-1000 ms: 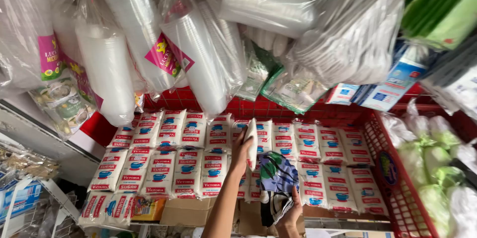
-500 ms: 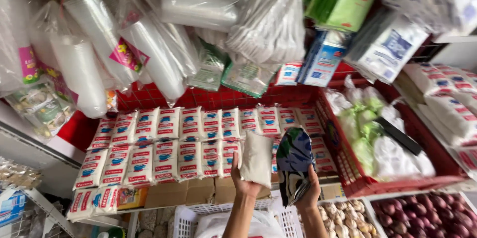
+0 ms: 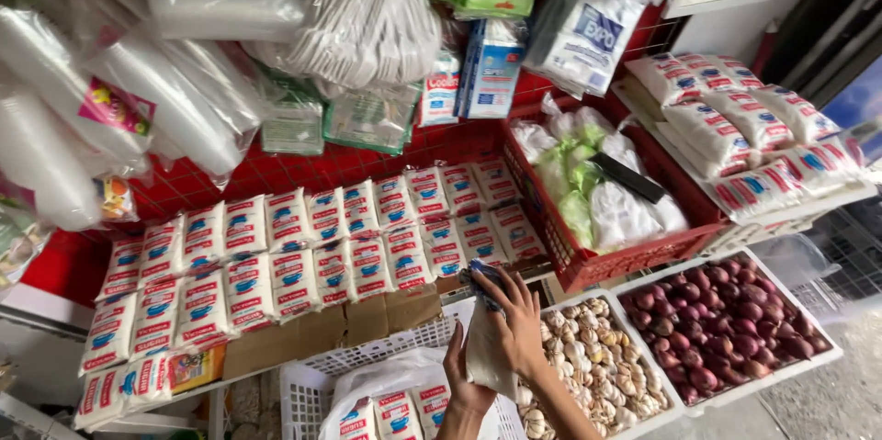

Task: The person places bags of sugar into a white plastic basket and then organizes additional bags on a shelf.

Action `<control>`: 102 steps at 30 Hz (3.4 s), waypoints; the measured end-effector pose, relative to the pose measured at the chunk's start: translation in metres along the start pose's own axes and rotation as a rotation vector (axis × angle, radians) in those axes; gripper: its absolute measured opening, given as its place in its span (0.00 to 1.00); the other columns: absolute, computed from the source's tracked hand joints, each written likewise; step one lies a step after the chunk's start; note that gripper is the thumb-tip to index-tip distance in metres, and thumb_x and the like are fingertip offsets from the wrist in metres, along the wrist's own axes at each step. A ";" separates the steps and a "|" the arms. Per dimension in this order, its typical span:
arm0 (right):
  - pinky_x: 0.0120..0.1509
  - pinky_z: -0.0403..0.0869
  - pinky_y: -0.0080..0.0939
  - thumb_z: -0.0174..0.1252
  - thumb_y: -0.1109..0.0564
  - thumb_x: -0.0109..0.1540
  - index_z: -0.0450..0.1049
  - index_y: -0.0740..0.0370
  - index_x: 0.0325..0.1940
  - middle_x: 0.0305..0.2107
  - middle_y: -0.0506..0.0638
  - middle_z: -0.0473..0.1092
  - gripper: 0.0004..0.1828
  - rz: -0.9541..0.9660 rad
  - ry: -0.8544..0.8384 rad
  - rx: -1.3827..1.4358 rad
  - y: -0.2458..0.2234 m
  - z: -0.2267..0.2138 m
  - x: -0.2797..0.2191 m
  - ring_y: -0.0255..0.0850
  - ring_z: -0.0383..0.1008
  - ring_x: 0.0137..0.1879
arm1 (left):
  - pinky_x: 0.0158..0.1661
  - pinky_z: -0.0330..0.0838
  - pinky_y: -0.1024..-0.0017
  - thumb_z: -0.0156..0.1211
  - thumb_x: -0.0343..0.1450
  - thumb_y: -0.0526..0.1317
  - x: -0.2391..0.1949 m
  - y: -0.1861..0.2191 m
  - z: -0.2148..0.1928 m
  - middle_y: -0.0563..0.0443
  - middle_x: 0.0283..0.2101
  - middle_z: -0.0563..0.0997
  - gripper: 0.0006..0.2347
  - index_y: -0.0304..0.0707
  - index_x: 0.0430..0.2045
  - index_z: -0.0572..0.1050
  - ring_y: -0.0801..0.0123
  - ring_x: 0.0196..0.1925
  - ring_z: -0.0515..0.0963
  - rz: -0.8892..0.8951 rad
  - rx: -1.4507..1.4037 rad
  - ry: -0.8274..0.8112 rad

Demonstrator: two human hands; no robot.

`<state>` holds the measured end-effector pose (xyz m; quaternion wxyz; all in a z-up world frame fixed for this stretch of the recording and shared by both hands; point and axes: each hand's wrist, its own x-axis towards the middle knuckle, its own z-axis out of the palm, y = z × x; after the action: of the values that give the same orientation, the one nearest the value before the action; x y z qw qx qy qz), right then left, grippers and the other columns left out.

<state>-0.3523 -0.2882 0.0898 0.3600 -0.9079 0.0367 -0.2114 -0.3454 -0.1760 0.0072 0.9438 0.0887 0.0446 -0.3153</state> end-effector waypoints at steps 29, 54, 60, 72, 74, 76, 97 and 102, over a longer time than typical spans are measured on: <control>0.79 0.46 0.69 0.54 0.55 0.52 0.77 0.54 0.62 0.70 0.60 0.61 0.32 -0.158 -0.044 0.015 -0.036 -0.053 -0.137 0.69 0.47 0.78 | 0.62 0.68 0.54 0.40 0.75 0.62 -0.007 -0.038 -0.052 0.42 0.63 0.73 0.31 0.42 0.68 0.64 0.53 0.61 0.75 -0.066 -0.058 -0.220; 0.62 0.75 0.50 0.50 0.45 0.68 0.72 0.61 0.61 0.52 0.55 0.75 0.24 0.969 0.568 1.936 0.103 -0.022 -0.157 0.47 0.77 0.54 | 0.61 0.74 0.55 0.62 0.62 0.37 -0.027 -0.105 0.029 0.36 0.60 0.73 0.33 0.30 0.66 0.65 0.51 0.61 0.76 -0.249 0.133 -0.041; 0.66 0.73 0.46 0.43 0.50 0.73 0.66 0.60 0.73 0.62 0.54 0.72 0.25 0.528 0.709 2.231 0.131 0.026 -0.184 0.48 0.76 0.62 | 0.73 0.57 0.72 0.52 0.61 0.37 -0.042 -0.101 0.082 0.46 0.77 0.64 0.39 0.34 0.75 0.59 0.64 0.76 0.65 -0.191 0.800 -0.300; 0.69 0.69 0.56 0.44 0.38 0.72 0.64 0.57 0.72 0.61 0.54 0.71 0.30 0.771 0.585 2.006 0.090 -0.011 -0.180 0.50 0.73 0.62 | 0.60 0.73 0.62 0.55 0.67 0.31 -0.037 -0.018 0.064 0.36 0.60 0.78 0.21 0.27 0.58 0.72 0.52 0.62 0.79 0.312 1.693 -0.208; 0.67 0.71 0.55 0.43 0.37 0.70 0.66 0.56 0.70 0.60 0.53 0.72 0.31 0.821 0.619 1.933 0.057 -0.027 -0.157 0.49 0.74 0.61 | 0.61 0.72 0.62 0.56 0.69 0.33 -0.035 -0.008 0.081 0.37 0.60 0.79 0.20 0.27 0.57 0.73 0.53 0.63 0.78 0.302 1.668 -0.199; 0.65 0.72 0.54 0.43 0.36 0.69 0.67 0.54 0.69 0.59 0.52 0.72 0.31 0.900 0.651 1.851 0.030 -0.035 -0.151 0.48 0.75 0.60 | 0.62 0.71 0.62 0.56 0.71 0.35 -0.045 -0.005 0.094 0.38 0.60 0.79 0.18 0.28 0.57 0.74 0.54 0.64 0.78 0.275 1.639 -0.169; 0.81 0.44 0.64 0.59 0.58 0.55 0.76 0.53 0.66 0.76 0.53 0.53 0.33 0.234 -0.024 0.151 -0.106 -0.037 -0.136 0.62 0.37 0.83 | 0.67 0.63 0.55 0.45 0.80 0.48 0.004 -0.017 -0.095 0.39 0.69 0.66 0.26 0.39 0.75 0.55 0.52 0.67 0.68 -0.153 0.362 -0.213; 0.80 0.46 0.68 0.58 0.59 0.55 0.73 0.57 0.67 0.74 0.57 0.56 0.33 0.020 -0.068 0.129 -0.109 -0.045 -0.152 0.69 0.39 0.81 | 0.63 0.66 0.50 0.46 0.79 0.49 0.005 -0.021 -0.114 0.37 0.65 0.70 0.27 0.38 0.73 0.57 0.50 0.63 0.71 -0.040 0.404 -0.182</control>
<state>-0.5180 -0.2033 0.1371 0.4210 -0.8891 0.0195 -0.1788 -0.3571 -0.1732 -0.1086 0.9004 0.2464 -0.1032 -0.3434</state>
